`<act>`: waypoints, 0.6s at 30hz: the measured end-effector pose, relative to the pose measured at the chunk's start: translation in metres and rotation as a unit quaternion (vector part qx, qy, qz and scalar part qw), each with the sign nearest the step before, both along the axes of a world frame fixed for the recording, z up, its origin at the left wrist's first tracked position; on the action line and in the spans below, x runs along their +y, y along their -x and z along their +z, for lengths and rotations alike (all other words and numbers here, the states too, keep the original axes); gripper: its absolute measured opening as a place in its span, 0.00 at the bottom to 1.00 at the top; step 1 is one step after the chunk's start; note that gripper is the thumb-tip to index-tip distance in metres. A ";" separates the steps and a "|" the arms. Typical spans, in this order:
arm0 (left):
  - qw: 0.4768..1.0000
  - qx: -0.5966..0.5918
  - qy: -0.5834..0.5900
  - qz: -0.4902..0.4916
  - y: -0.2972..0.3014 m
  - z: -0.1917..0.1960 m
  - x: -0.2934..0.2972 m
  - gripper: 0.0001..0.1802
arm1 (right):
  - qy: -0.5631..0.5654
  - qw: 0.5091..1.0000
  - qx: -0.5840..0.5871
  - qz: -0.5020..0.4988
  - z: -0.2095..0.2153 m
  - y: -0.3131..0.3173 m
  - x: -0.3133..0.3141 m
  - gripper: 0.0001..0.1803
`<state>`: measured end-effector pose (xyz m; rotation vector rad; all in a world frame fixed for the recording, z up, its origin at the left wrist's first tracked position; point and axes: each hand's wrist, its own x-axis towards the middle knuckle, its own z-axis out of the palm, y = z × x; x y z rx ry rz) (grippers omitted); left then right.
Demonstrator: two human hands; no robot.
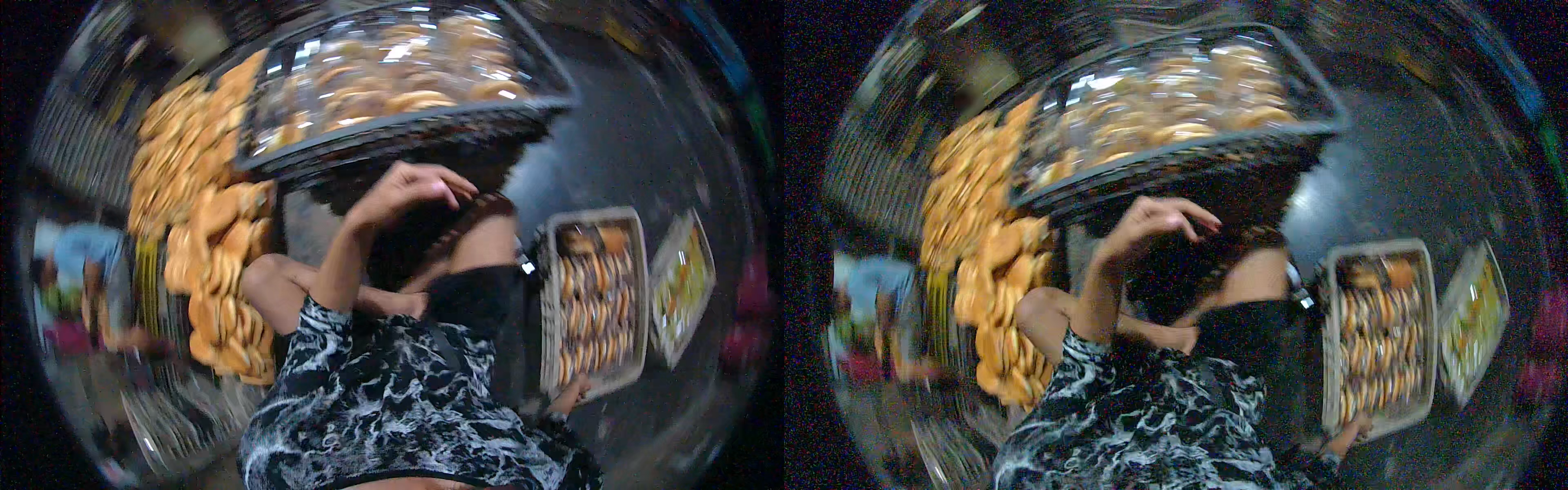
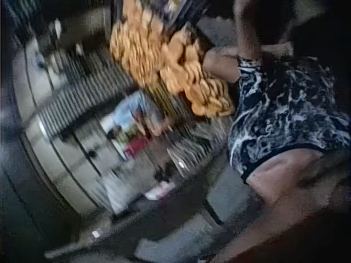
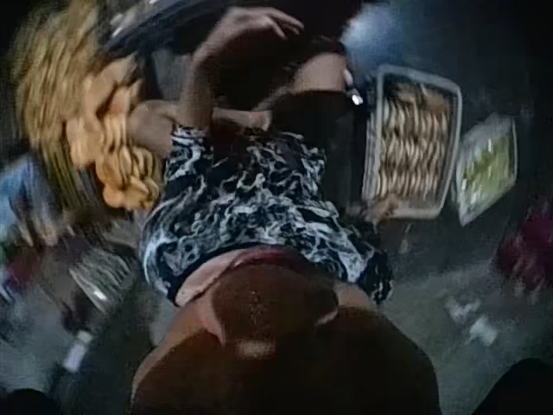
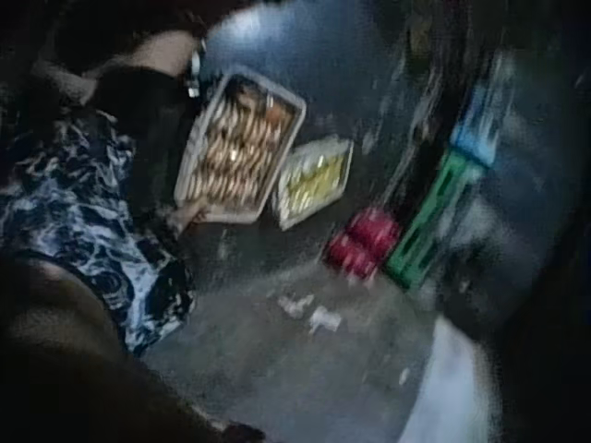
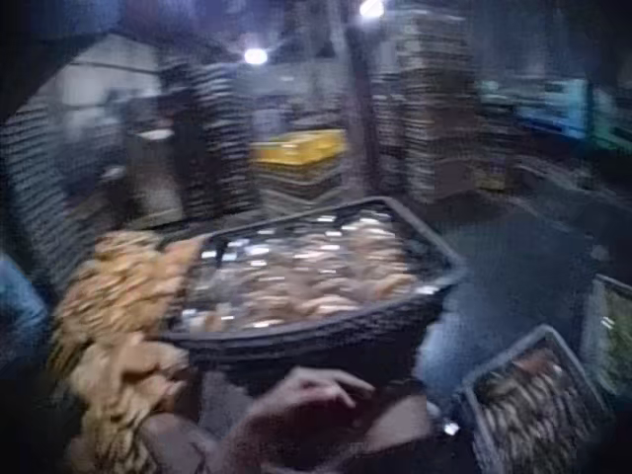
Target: The person sits on the floor and repeatedly picks up buns from a large pile, places them into clear plastic bags, and arranges the packaged buns into a black plastic crate.
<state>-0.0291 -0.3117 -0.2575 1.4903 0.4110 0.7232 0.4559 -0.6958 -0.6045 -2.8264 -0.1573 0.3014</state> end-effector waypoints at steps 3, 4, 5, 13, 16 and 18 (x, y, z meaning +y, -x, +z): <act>0.893 0.088 -0.180 0.404 0.099 0.030 0.046 0.17 | -0.181 0.945 -0.216 0.165 -0.016 -0.033 0.127 0.31; 0.778 0.128 -0.223 0.573 0.157 0.048 0.024 0.16 | -0.301 0.889 -0.218 0.267 -0.022 0.000 0.200 0.31; 0.662 0.253 -0.225 0.669 0.203 0.044 0.020 0.20 | -0.384 0.823 -0.197 0.370 0.068 0.088 0.277 0.26; 0.489 0.684 -0.056 0.538 0.245 -0.026 0.076 0.35 | -0.511 0.470 -0.141 0.706 0.369 0.389 0.418 0.18; 0.502 0.651 -0.030 0.568 0.228 0.003 0.070 0.24 | -0.245 0.542 -0.201 0.778 0.372 0.421 0.437 0.25; 0.503 0.652 -0.039 0.567 0.230 0.012 0.062 0.22 | -0.236 0.508 -0.268 0.784 0.367 0.425 0.432 0.24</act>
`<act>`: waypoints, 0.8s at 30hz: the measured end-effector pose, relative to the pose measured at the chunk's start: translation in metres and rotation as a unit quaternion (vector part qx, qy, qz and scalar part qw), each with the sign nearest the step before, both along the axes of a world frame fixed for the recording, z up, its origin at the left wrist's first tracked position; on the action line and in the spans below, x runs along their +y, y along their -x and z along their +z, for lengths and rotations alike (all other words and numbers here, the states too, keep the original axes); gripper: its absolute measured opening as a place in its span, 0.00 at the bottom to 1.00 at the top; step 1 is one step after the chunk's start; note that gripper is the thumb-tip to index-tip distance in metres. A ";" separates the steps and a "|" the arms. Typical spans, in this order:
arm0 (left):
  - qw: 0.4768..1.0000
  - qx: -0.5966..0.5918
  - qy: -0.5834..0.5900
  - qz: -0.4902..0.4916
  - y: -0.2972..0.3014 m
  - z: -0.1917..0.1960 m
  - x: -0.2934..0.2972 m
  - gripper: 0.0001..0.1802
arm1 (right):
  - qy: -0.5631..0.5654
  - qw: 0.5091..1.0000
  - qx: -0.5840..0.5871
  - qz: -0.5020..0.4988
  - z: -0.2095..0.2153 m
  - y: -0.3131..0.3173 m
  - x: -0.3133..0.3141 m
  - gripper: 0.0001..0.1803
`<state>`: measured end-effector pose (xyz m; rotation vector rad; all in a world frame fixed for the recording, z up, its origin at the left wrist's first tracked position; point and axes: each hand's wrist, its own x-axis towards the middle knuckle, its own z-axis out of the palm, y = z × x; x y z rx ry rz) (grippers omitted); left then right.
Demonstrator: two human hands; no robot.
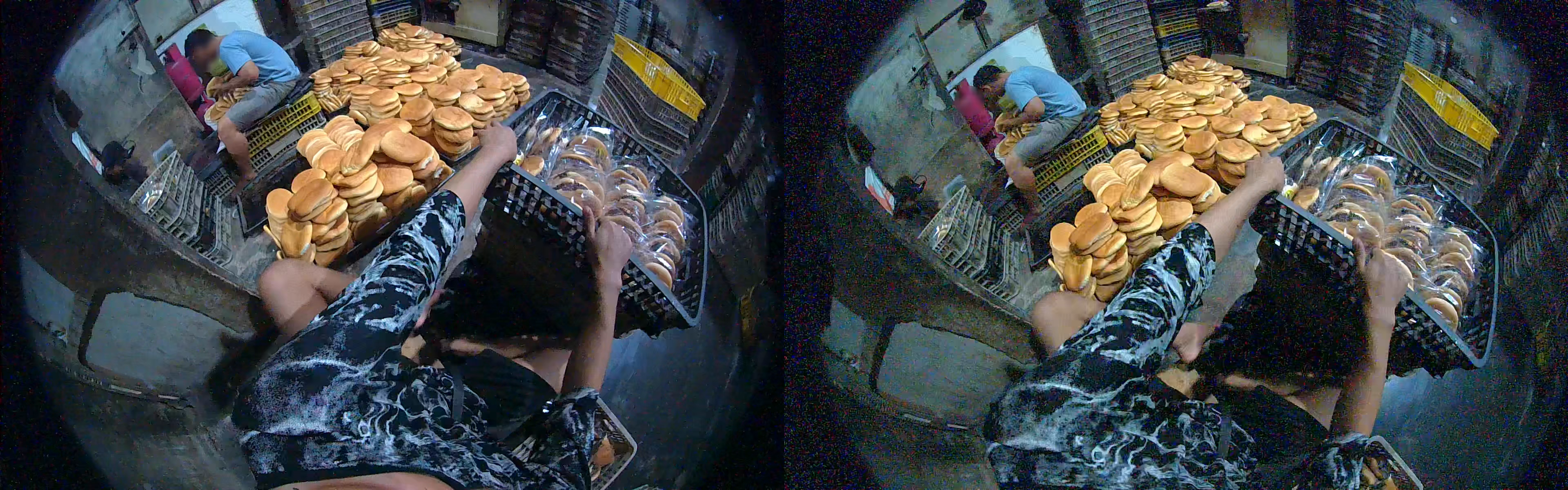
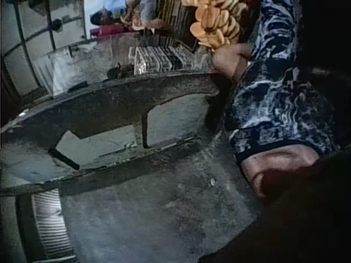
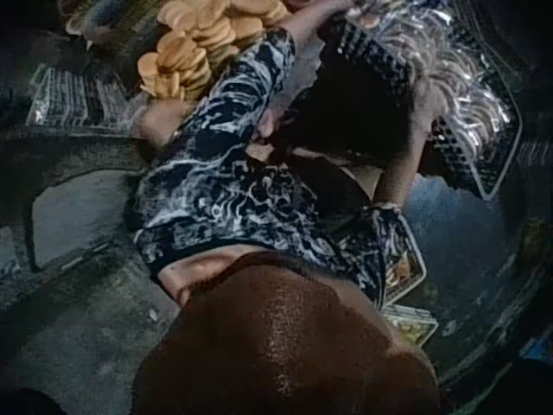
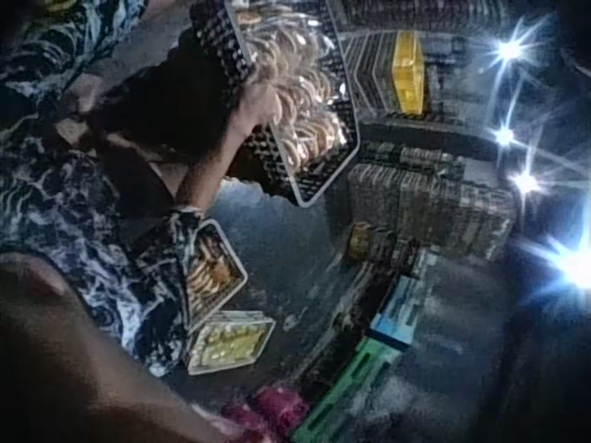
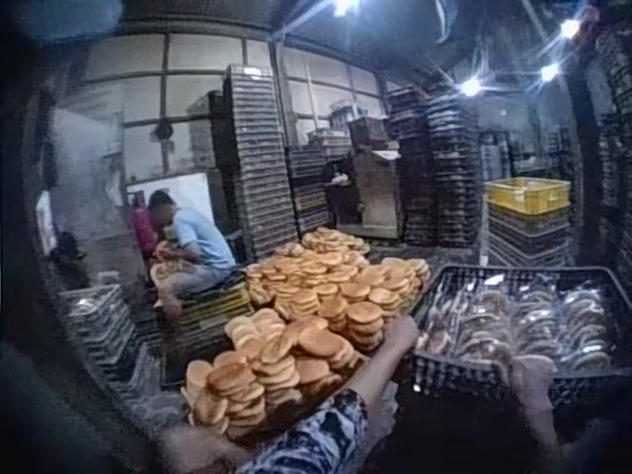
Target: The person sits on the floor and repeatedly picks up buns from a large pile, places them into clear plastic bags, and arranges the packaged buns into a black plastic crate.
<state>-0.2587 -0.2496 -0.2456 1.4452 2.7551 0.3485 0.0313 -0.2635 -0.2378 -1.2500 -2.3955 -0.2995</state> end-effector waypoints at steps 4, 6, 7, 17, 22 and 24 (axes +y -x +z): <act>0.997 -0.029 -0.067 0.014 0.008 -0.010 -0.024 0.19 | -0.024 0.996 0.063 0.056 -0.019 0.010 -0.007 0.24; 0.986 0.010 -0.164 -0.001 -0.004 -0.007 -0.023 0.15 | -0.001 0.998 0.043 0.037 -0.021 0.006 0.003 0.25; 0.963 0.005 -0.269 -0.020 0.013 -0.006 -0.030 0.13 | 0.027 0.995 0.082 0.052 -0.012 0.011 -0.006 0.26; 0.622 -0.578 -0.504 -0.157 -0.144 0.003 -0.129 0.10 | 0.440 0.748 0.463 0.178 0.011 -0.004 -0.033 0.27; 0.550 -0.743 -0.300 -0.234 -0.175 -0.044 -0.194 0.35 | 0.343 0.780 0.497 0.163 -0.039 -0.044 -0.122 0.16; 0.626 -0.697 -0.234 -0.260 -0.187 -0.066 -0.199 0.33 | 0.244 0.818 0.500 0.144 -0.048 -0.059 -0.129 0.11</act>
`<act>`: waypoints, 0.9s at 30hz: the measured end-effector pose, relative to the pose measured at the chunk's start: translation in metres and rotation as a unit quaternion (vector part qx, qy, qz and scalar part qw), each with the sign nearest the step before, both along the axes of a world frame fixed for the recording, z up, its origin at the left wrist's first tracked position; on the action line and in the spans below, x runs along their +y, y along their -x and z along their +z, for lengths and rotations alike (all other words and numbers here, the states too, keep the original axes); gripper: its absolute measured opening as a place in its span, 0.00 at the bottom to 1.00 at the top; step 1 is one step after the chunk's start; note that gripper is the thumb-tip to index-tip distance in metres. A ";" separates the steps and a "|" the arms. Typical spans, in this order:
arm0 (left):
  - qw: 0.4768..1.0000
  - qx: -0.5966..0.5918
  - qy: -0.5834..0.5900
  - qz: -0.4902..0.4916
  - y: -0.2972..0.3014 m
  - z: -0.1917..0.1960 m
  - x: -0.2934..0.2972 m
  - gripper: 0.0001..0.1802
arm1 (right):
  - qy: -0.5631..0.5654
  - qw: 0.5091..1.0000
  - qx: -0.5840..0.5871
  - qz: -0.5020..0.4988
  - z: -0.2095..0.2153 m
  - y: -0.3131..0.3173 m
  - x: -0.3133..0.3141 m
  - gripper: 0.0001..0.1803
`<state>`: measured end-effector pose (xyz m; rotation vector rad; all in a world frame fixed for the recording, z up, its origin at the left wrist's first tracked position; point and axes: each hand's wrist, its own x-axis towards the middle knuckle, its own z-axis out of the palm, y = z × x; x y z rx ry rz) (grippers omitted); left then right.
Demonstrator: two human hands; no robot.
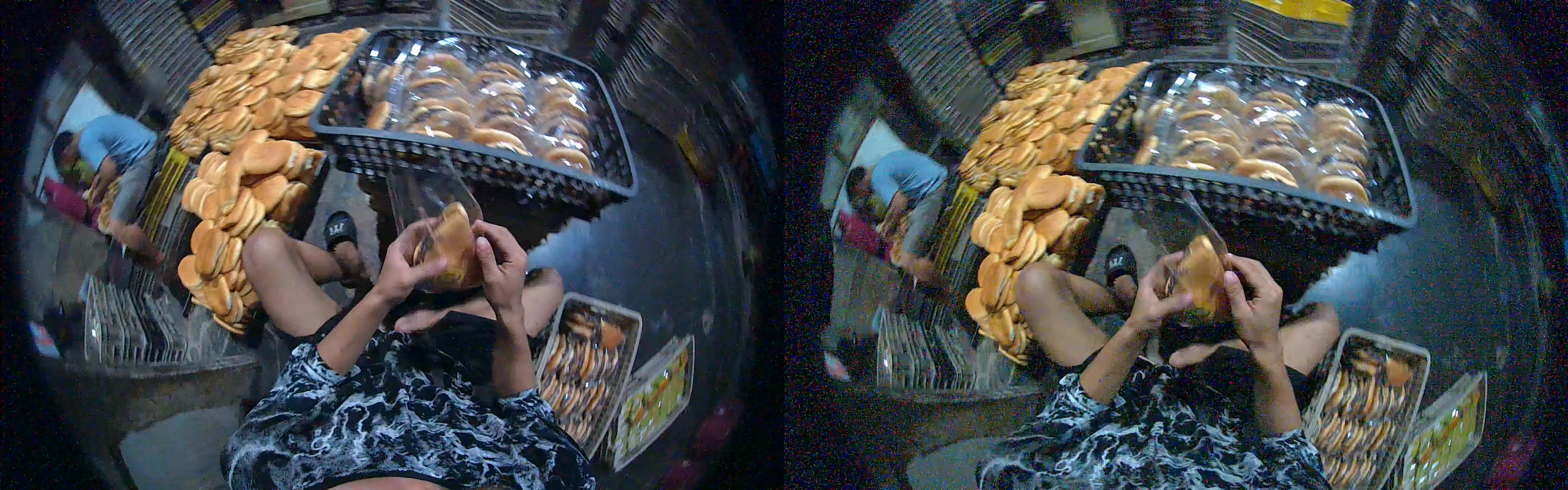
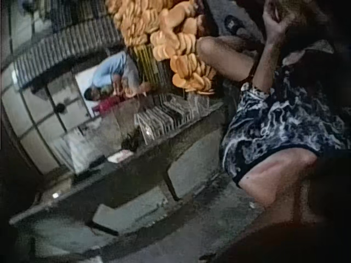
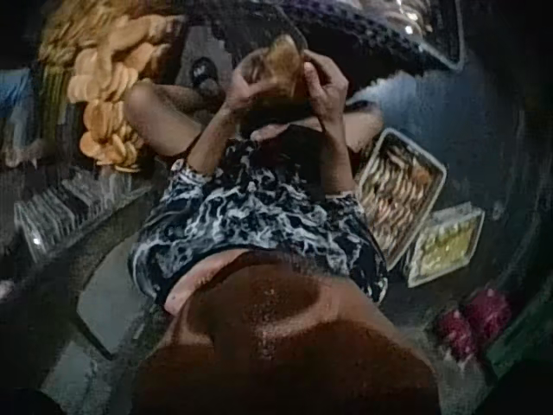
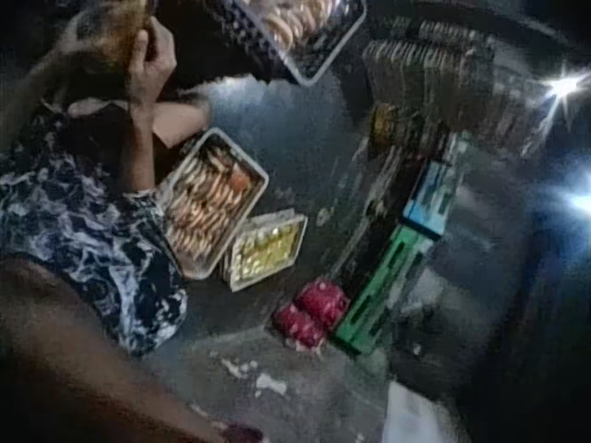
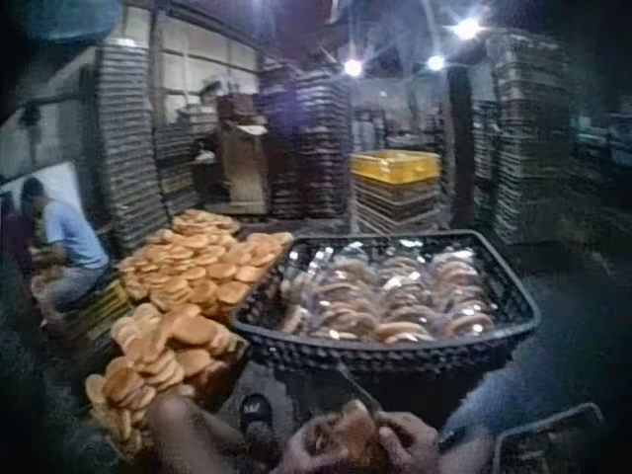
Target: The person sits on the floor and repeatedly picks up buns from a large pile, places them into clear plastic bags, and arranges the packaged buns into a black plastic crate.
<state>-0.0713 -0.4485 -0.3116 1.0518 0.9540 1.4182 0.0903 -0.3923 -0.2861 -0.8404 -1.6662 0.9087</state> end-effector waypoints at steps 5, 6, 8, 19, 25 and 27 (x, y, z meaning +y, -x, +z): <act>0.981 -0.160 0.080 -0.076 -0.025 -0.014 -0.004 0.35 | -0.004 0.999 -0.013 -0.045 -0.003 -0.028 -0.004 0.09; 0.971 -0.187 0.138 -0.048 -0.025 -0.024 -0.001 0.35 | 0.116 0.991 0.064 -0.031 -0.015 -0.036 0.000 0.09; 0.978 -0.185 0.093 -0.033 -0.016 -0.036 0.006 0.38 | 0.307 0.930 0.185 0.086 -0.020 -0.042 0.001 0.09; 0.991 -0.115 0.063 0.006 -0.001 -0.020 0.023 0.31 | 0.533 0.772 0.227 0.263 -0.053 0.013 0.020 0.09; 0.994 -0.052 0.060 -0.080 0.007 -0.013 0.034 0.13 | 0.150 0.975 0.094 0.137 -0.029 0.003 0.032 0.12; 0.989 -0.115 -0.006 -0.093 0.002 -0.021 0.046 0.09 | 0.149 0.962 0.149 0.175 -0.033 -0.003 0.035 0.12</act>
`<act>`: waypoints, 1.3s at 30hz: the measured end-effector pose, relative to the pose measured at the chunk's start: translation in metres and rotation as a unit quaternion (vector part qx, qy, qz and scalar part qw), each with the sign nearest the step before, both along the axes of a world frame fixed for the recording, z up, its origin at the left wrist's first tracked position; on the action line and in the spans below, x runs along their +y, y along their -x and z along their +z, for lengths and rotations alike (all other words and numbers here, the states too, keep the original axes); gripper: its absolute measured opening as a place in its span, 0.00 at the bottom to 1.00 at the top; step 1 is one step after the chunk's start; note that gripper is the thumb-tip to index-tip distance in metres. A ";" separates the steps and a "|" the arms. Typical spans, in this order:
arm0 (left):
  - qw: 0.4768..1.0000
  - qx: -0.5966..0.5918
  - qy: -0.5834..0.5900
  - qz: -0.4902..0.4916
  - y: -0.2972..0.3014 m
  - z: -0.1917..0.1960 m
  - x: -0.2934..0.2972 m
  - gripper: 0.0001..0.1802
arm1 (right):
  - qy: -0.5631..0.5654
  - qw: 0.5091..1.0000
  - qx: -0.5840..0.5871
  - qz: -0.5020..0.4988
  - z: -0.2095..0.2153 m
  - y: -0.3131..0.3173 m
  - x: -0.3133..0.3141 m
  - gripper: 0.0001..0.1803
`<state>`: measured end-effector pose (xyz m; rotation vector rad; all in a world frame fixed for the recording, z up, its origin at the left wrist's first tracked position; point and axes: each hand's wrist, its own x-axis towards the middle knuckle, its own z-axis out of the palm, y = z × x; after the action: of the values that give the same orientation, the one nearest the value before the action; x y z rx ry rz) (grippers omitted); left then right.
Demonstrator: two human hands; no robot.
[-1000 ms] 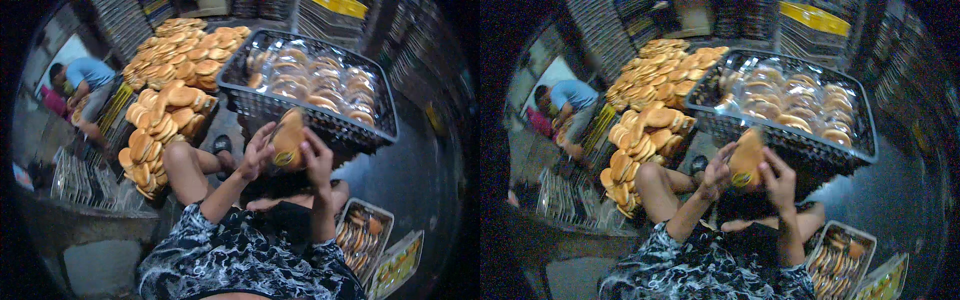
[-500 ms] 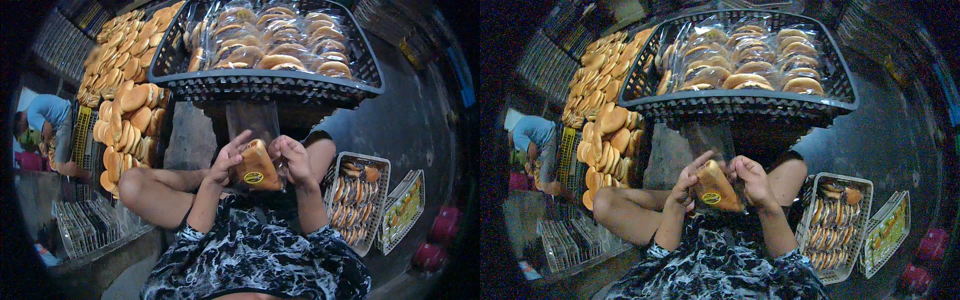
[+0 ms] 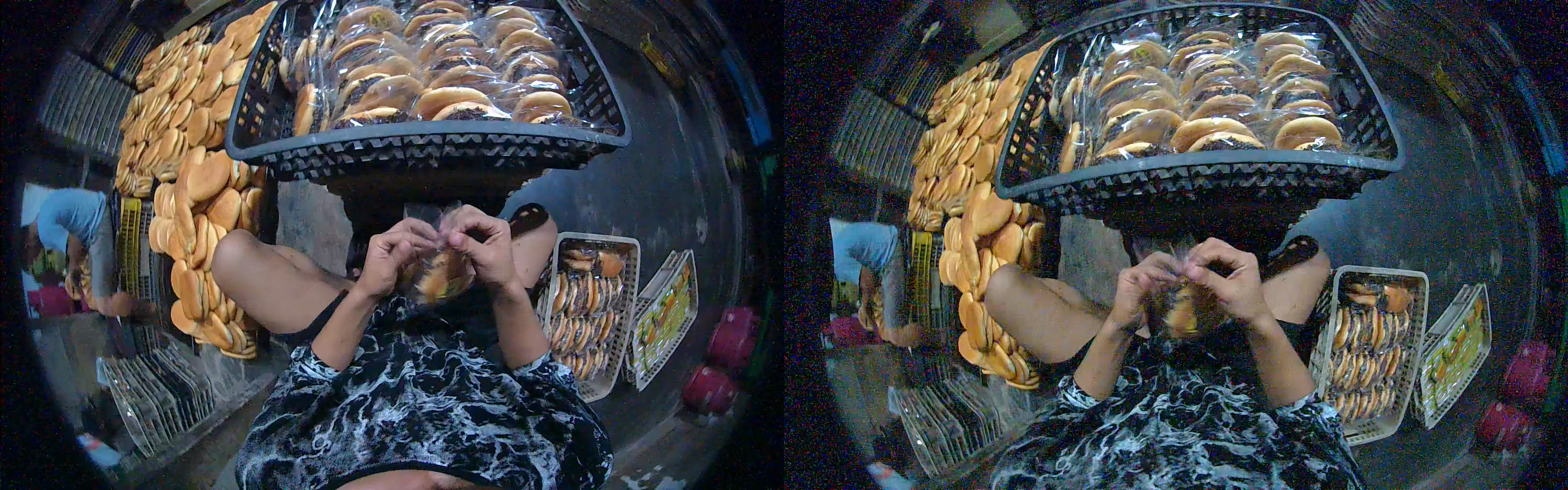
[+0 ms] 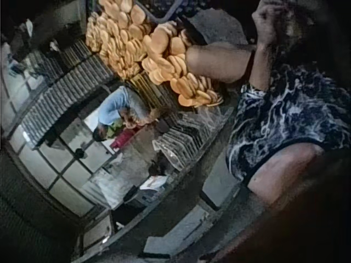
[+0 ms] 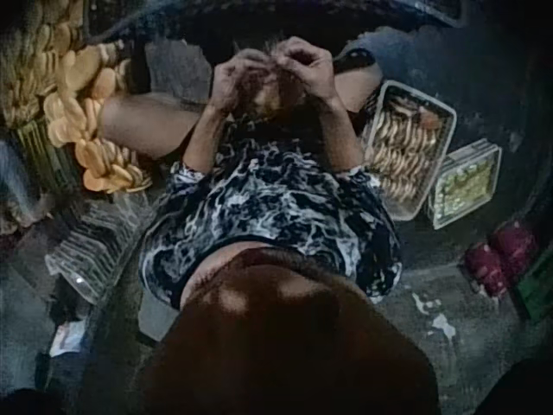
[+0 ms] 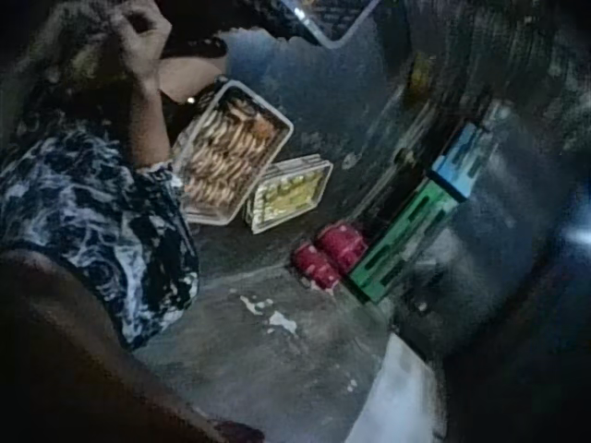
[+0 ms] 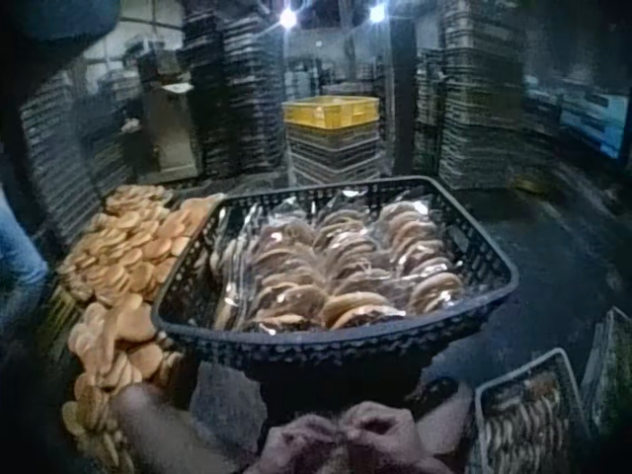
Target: The person sits on the floor and repeatedly picks up buns from a large pile, places them into clear plastic bags, and arranges the packaged buns into a black plastic crate.
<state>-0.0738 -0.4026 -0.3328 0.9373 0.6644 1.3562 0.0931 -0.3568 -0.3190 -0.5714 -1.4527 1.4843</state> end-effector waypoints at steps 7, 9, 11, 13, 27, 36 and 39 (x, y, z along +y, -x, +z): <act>0.977 0.209 -0.010 0.040 -0.002 0.019 0.033 0.10 | 0.069 0.985 -0.042 -0.152 0.022 0.025 -0.002 0.09; 0.975 0.208 -0.016 0.077 -0.001 0.023 0.029 0.11 | 0.109 0.972 -0.028 -0.207 0.026 0.038 -0.007 0.08; 0.980 0.156 0.009 0.121 -0.002 0.033 0.014 0.11 | 0.049 0.965 -0.126 -0.224 0.025 0.038 -0.010 0.07; 0.981 0.181 0.007 0.076 0.007 0.029 0.017 0.09 | -0.013 0.956 -0.236 -0.177 0.038 0.032 -0.008 0.06; 0.941 0.242 0.190 -0.140 0.033 -0.016 0.049 0.10 | -0.182 0.838 -0.499 -0.127 0.017 0.045 -0.023 0.17; 0.929 0.344 -0.027 -0.136 0.020 0.003 0.056 0.11 | -0.044 0.871 -0.478 -0.106 0.015 0.027 -0.024 0.24; 0.914 0.368 -0.168 -0.016 0.007 0.000 0.047 0.10 | 0.050 0.912 -0.366 -0.178 0.024 0.021 -0.020 0.24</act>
<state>-0.0809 -0.3552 -0.3326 1.7701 0.9858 1.0814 0.0719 -0.3766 -0.2952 -1.4906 -1.6982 1.0891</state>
